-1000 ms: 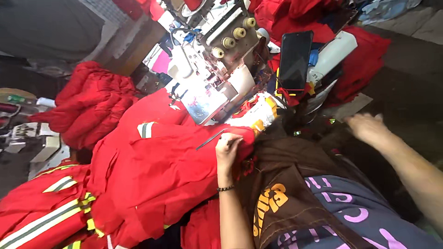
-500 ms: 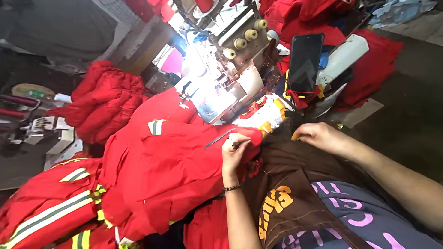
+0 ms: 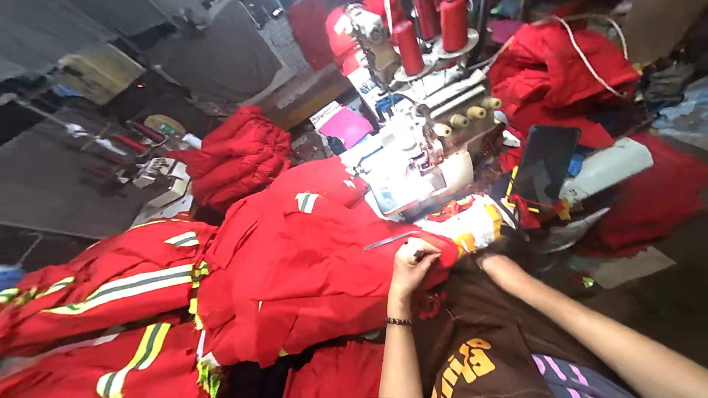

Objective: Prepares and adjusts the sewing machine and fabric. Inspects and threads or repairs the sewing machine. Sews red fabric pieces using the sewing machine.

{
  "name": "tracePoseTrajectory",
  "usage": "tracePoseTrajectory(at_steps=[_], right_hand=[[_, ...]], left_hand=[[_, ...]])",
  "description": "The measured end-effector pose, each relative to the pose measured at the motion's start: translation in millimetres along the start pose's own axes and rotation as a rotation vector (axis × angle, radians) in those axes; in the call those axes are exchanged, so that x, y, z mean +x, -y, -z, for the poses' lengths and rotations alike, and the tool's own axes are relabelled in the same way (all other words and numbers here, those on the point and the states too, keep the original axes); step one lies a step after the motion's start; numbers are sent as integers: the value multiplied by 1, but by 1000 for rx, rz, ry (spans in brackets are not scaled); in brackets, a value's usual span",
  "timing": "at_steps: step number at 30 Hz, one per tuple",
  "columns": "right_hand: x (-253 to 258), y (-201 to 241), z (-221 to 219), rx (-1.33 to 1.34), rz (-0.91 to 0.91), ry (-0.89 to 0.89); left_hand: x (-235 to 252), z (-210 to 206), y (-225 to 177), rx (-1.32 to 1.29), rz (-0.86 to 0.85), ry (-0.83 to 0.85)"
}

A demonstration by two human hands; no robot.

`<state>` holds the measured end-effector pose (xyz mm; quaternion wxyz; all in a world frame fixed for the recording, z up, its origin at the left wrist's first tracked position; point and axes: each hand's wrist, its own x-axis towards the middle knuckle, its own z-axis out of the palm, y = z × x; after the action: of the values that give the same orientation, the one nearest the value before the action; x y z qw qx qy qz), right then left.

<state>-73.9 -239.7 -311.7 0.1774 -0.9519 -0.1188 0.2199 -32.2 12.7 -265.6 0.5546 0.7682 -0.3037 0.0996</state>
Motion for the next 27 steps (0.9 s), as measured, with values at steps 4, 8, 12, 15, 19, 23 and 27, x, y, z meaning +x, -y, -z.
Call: tracePoseTrajectory(at_steps=[4,8,12,15,19,23,27], right_hand=[[20,-12,-20,-38,5,-107],[27,6,-8,-47,-95,-52],[33,18,-7,-101,-180,-8],[45,13,-19,-22,-219,-74],[44,15,-13,-52,-217,15],[39,9,-8,-130,-124,46],[30,8,8,-128,-60,139]], left_hand=[[-1,0,-3,14,13,-6],[-2,-2,-4,7,21,-32],[-2,-2,-4,-6,31,-48],[-1,-2,-4,-22,38,-48],[-1,-3,-3,-24,32,-47],[-1,-3,-1,-2,18,-50],[0,-3,-1,7,17,-45]])
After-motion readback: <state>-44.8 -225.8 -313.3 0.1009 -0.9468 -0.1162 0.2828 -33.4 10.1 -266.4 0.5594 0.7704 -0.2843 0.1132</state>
